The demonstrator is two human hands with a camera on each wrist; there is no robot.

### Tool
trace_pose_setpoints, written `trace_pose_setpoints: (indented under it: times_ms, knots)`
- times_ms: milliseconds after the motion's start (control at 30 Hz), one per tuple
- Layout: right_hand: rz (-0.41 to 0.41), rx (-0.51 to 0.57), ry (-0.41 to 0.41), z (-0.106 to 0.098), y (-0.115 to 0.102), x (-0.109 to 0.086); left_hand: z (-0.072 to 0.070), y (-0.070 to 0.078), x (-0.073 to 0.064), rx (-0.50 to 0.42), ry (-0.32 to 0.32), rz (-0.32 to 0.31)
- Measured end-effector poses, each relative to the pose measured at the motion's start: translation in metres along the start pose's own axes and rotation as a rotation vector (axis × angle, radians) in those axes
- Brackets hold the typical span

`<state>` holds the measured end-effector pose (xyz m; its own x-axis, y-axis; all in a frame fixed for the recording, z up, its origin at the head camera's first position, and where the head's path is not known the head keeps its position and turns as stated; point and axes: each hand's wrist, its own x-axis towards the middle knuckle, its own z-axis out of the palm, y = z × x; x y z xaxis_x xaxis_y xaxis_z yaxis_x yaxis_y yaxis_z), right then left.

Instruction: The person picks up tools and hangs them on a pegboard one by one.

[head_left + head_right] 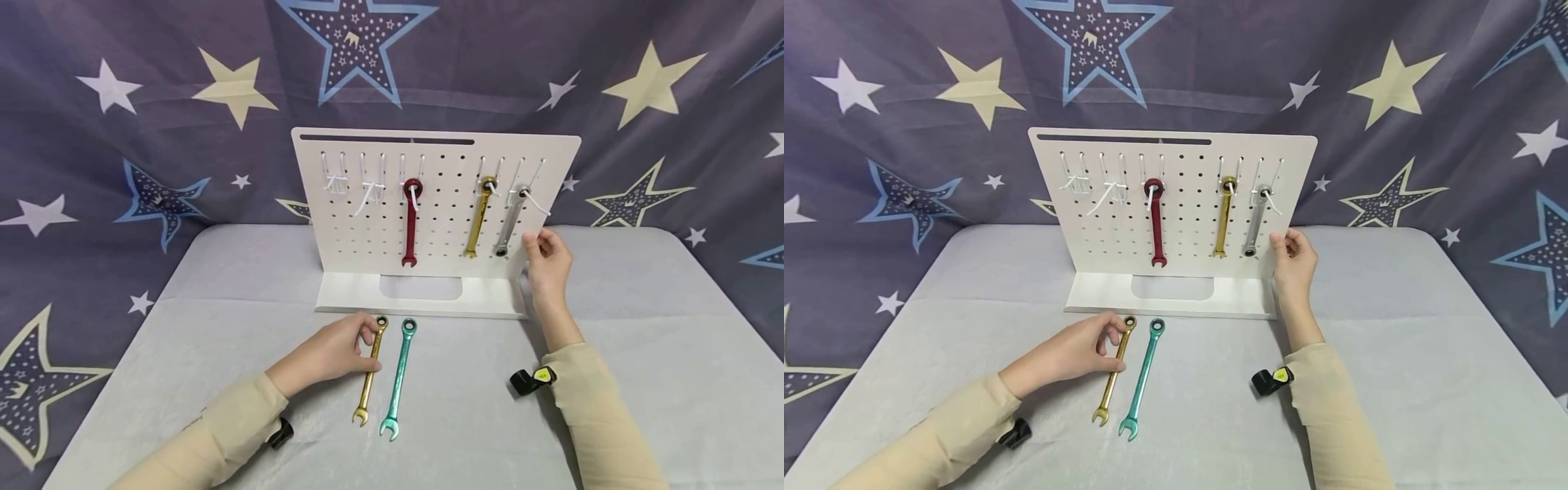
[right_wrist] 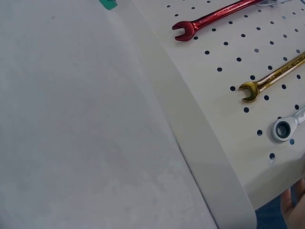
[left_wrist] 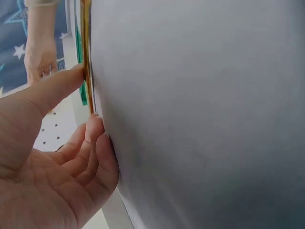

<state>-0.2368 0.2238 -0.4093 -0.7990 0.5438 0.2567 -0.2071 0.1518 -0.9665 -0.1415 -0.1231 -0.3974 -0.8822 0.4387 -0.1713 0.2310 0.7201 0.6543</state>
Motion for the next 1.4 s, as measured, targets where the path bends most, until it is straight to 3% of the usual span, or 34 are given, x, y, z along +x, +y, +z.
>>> trace_pose_setpoints:
  times_ms: [200,467,700,1033,1400]
  knots:
    - [0.007,0.009,0.008,-0.001,0.0,-0.002,-0.002,0.001,-0.002,-0.042,0.002,-0.054]
    - [0.001,0.014,0.011,-0.002,0.001,-0.003,-0.006,-0.001,0.0,-0.017,-0.006,-0.089]
    - [-0.002,-0.001,0.006,-0.001,-0.001,-0.002,-0.011,-0.009,0.003,-0.048,-0.069,-0.008]
    - [-0.022,-0.004,0.012,0.0,0.001,-0.002,-0.015,-0.027,0.006,-0.245,-0.197,0.107]
    - [-0.03,-0.005,0.009,0.0,0.001,-0.002,-0.018,-0.027,0.002,-0.274,-0.179,0.097]
